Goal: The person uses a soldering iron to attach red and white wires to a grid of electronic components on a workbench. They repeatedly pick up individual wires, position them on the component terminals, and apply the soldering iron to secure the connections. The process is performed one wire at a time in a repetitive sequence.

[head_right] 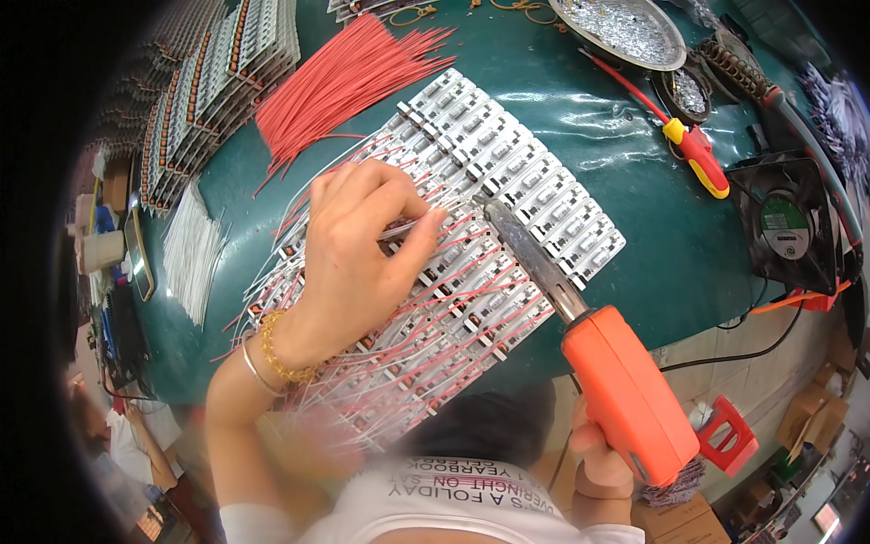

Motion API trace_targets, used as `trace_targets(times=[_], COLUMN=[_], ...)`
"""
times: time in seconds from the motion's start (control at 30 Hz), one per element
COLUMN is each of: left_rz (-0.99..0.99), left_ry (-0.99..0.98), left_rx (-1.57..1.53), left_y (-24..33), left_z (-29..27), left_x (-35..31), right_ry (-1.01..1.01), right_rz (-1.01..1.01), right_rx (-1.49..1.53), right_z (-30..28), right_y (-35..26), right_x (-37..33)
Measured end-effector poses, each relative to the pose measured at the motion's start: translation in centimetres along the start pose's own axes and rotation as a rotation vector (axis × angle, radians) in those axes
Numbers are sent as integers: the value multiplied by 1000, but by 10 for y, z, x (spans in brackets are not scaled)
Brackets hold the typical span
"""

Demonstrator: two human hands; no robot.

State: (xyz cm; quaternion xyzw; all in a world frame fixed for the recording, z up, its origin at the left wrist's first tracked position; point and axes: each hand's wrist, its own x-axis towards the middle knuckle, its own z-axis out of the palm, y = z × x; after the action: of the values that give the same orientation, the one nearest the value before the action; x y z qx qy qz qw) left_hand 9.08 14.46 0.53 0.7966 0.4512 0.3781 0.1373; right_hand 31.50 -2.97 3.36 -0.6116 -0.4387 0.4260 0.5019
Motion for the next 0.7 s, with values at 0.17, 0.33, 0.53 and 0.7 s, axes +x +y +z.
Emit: trace_targets(times=[0.17,0.33,0.53,0.7], left_rz=[31,-26,-14,-10], left_ry=[47,-72,-63,-53], left_rx=[-72,-87,-52,-43], left_y=[3,13,13,15], left_z=[-4,1,5,6], left_x=[2,-3,-4,-5], right_ry=[108,46,-25,-45], right_rz=[-144,-149,-270,-147], right_rx=[-86,-80,-223,-301], right_z=[-1,-4,-17,-25], right_y=[13,13,32,32], right_x=[0,-3,-5,-11])
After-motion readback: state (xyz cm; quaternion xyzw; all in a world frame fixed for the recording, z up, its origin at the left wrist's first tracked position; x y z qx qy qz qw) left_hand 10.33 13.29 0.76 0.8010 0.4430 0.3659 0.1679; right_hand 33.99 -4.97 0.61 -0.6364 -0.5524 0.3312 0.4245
